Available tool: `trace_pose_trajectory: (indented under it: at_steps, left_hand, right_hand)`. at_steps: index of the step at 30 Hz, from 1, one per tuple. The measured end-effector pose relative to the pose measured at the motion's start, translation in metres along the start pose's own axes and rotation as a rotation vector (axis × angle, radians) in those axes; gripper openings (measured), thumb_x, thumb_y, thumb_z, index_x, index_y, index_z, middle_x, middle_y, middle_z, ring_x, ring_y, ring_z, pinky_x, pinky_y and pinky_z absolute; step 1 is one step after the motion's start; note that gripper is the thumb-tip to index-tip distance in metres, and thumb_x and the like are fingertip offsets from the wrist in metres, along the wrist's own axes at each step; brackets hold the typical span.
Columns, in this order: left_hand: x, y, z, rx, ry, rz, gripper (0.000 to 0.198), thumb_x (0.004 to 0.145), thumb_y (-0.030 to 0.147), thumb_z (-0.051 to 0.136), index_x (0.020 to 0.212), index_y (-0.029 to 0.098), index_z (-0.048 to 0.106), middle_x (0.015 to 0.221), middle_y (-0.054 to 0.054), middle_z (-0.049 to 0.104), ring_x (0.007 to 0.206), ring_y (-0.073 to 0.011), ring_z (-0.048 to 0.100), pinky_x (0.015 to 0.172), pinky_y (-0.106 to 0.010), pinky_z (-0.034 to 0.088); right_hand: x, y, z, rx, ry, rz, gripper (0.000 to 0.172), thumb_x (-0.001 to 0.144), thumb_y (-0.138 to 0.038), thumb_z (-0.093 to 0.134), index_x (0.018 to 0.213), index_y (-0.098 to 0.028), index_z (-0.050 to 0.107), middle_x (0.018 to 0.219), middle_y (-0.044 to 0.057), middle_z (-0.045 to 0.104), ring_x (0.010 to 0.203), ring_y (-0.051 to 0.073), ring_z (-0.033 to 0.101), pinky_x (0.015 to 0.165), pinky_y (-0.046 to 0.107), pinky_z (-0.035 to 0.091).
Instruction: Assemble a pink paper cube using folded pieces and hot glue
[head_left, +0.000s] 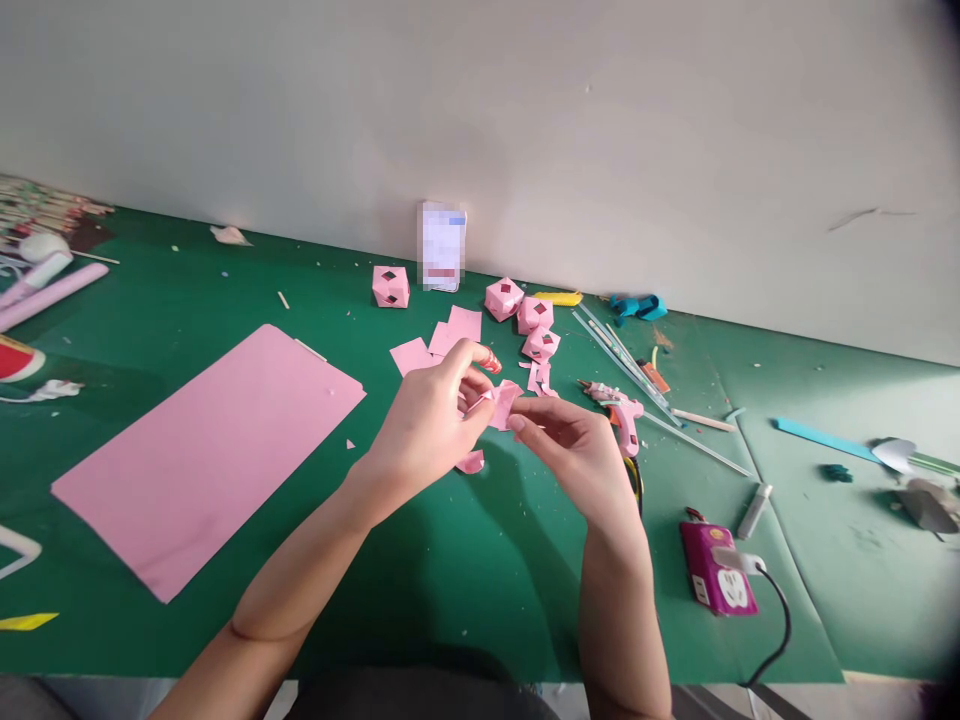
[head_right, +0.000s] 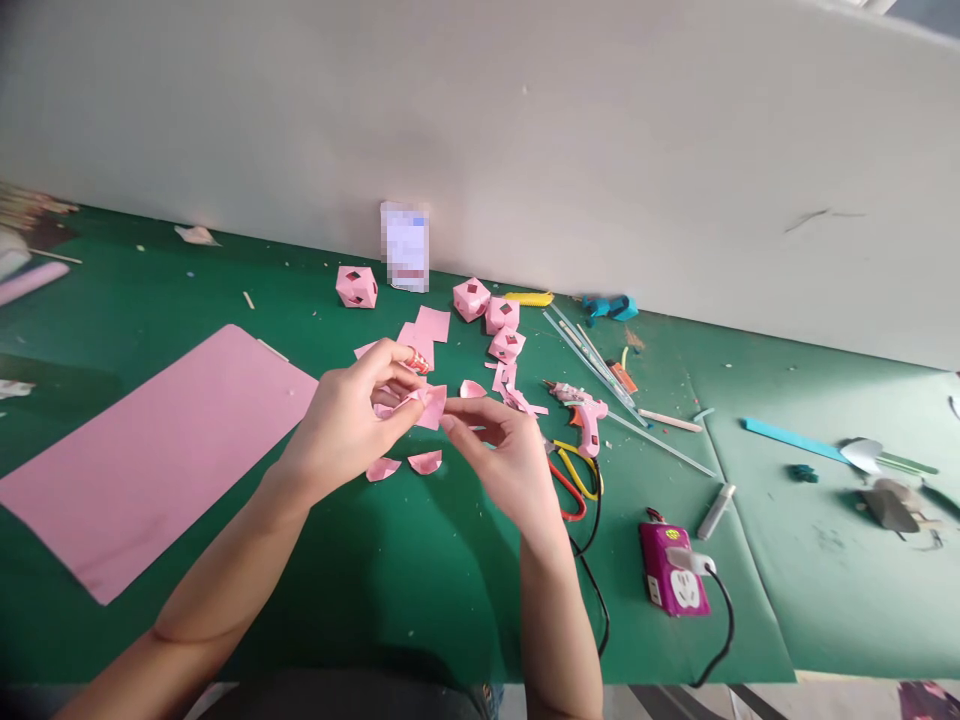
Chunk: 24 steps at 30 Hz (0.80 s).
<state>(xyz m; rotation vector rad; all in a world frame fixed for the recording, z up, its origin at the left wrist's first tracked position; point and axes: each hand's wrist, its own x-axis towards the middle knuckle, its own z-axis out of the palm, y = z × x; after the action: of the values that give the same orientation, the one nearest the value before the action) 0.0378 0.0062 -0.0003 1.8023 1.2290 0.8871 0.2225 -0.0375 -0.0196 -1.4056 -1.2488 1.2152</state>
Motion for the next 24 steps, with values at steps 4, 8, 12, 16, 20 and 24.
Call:
trace_pose_trajectory:
  at_steps: [4, 8, 12, 16, 20, 24]
  left_hand:
    - [0.0005, -0.0018, 0.0004, 0.002, -0.005, 0.023, 0.019, 0.093, 0.022, 0.065, 0.110, 0.025, 0.058, 0.102, -0.001, 0.080, 0.092, -0.0182, 0.079, 0.071, -0.026, 0.064]
    - [0.0001, -0.0034, 0.0000, -0.008, 0.000, 0.040, 0.021, 0.092, 0.020, 0.065, 0.111, 0.024, 0.058, 0.105, -0.002, 0.080, 0.091, -0.0176, 0.079, 0.069, -0.024, 0.063]
    - [0.0004, -0.0044, -0.0005, -0.013, 0.001, 0.041, 0.021, 0.092, 0.020, 0.065, 0.110, 0.024, 0.058, 0.106, -0.002, 0.079, 0.090, -0.0169, 0.079, 0.069, -0.024, 0.062]
    - [0.0006, -0.0043, -0.0007, -0.015, -0.006, 0.044, 0.019, 0.093, 0.023, 0.065, 0.110, 0.025, 0.058, 0.103, -0.001, 0.079, 0.087, -0.0161, 0.079, 0.071, -0.025, 0.063]
    - [0.0007, -0.0052, -0.0007, -0.014, -0.002, 0.037, 0.018, 0.093, 0.025, 0.066, 0.109, 0.025, 0.058, 0.107, -0.002, 0.079, 0.091, -0.0167, 0.079, 0.072, -0.025, 0.063]
    - [0.0014, -0.0065, -0.0010, -0.013, -0.002, 0.026, 0.019, 0.092, 0.024, 0.067, 0.109, 0.025, 0.059, 0.112, -0.003, 0.078, 0.094, -0.0175, 0.079, 0.071, -0.025, 0.063]
  right_hand:
    - [-0.0005, -0.0020, -0.0006, -0.029, 0.091, -0.064, 0.015, 0.092, -0.035, 0.070, 0.095, -0.022, 0.077, 0.095, 0.004, 0.079, 0.085, 0.018, 0.073, 0.075, 0.031, 0.059]
    - [0.0013, -0.0012, -0.0015, -0.045, 0.202, -0.102, 0.019, 0.099, -0.030, 0.056, 0.085, -0.022, 0.066, 0.080, 0.001, 0.073, 0.075, 0.015, 0.068, 0.065, 0.027, 0.054]
    - [0.0025, 0.0014, -0.0017, -0.044, 0.193, -0.113, 0.023, 0.103, -0.032, 0.049, 0.086, -0.023, 0.061, 0.079, 0.000, 0.068, 0.071, 0.014, 0.064, 0.062, 0.027, 0.050]
    - [0.0035, 0.0039, 0.0016, -0.066, 0.131, -0.112, 0.026, 0.104, -0.041, 0.053, 0.088, -0.022, 0.060, 0.080, 0.001, 0.067, 0.072, 0.014, 0.062, 0.065, 0.027, 0.049]
    - [0.0037, 0.0027, 0.0031, -0.082, 0.116, -0.110, 0.023, 0.101, -0.041, 0.059, 0.091, -0.021, 0.064, 0.081, 0.001, 0.067, 0.071, 0.013, 0.061, 0.065, 0.028, 0.049]
    - [0.0019, -0.0002, 0.0025, -0.060, 0.072, -0.109, 0.020, 0.099, -0.038, 0.061, 0.089, -0.021, 0.063, 0.082, 0.002, 0.068, 0.069, 0.013, 0.061, 0.066, 0.028, 0.049]
